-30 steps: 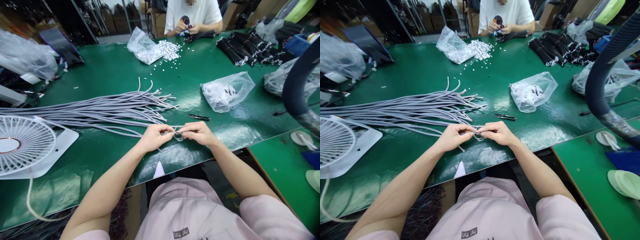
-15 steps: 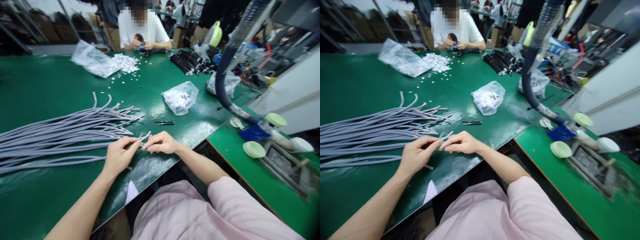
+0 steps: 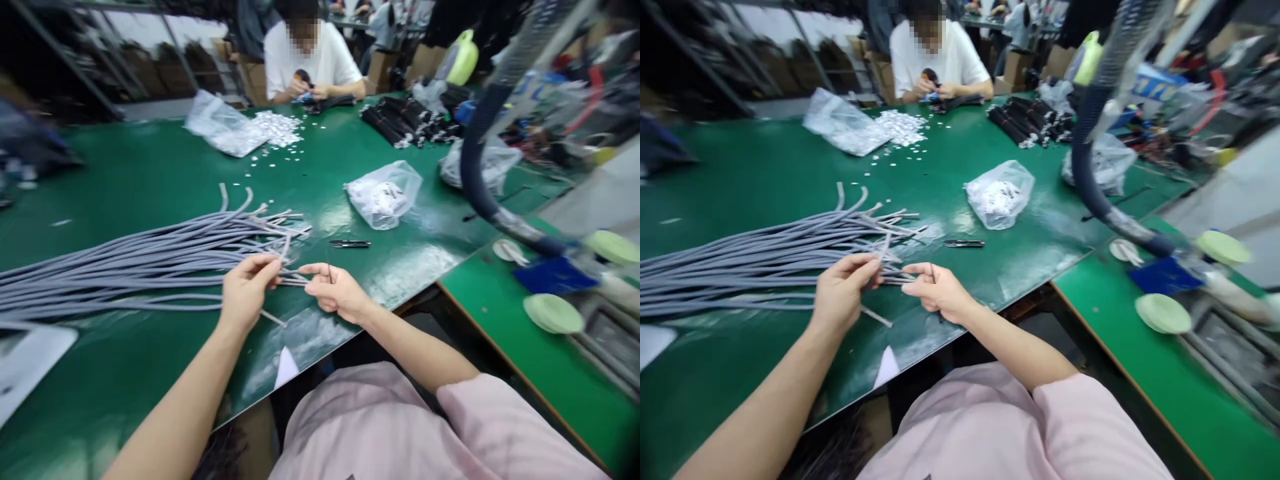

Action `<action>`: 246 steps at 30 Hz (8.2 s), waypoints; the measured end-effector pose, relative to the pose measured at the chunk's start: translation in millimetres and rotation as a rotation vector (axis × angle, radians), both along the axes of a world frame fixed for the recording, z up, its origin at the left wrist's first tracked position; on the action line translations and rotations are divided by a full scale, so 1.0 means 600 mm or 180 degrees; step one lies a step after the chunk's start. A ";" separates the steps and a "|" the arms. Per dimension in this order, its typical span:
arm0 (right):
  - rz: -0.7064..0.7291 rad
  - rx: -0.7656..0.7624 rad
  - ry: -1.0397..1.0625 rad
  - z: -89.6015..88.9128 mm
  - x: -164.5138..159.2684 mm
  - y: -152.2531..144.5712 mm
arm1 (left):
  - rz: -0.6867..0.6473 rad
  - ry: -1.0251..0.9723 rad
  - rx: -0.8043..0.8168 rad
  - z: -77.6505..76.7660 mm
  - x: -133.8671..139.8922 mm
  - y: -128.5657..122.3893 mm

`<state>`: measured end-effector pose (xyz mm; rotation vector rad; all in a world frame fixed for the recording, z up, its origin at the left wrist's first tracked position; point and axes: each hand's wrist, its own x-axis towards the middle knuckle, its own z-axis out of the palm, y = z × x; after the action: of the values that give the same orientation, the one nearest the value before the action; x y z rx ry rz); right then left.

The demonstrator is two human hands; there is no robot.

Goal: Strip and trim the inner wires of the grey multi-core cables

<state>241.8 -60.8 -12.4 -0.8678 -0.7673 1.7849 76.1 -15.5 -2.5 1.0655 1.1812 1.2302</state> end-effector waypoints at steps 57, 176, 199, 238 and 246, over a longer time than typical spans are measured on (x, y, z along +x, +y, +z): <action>0.0201 0.0117 0.0352 -0.002 -0.035 0.094 | -0.2334 0.1743 0.2320 0.023 -0.030 -0.011; 0.0979 0.2606 -0.5052 0.004 0.182 0.210 | -0.2896 0.0795 0.0331 -0.003 -0.004 -0.028; -0.0142 0.2085 -0.3424 0.044 0.085 -0.022 | -0.2505 0.0820 0.0304 -0.001 -0.004 -0.025; 0.0709 0.3179 -0.3184 0.056 0.080 0.018 | -0.2394 0.1538 0.1155 -0.006 0.000 -0.028; 0.0759 0.0781 -0.1678 0.012 0.053 0.055 | -0.1947 0.1225 0.0944 -0.004 -0.007 -0.025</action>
<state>273.5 -27.7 -5.2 -1.1306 -1.4493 1.6262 71.8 -30.7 -4.8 1.7863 0.8520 0.7421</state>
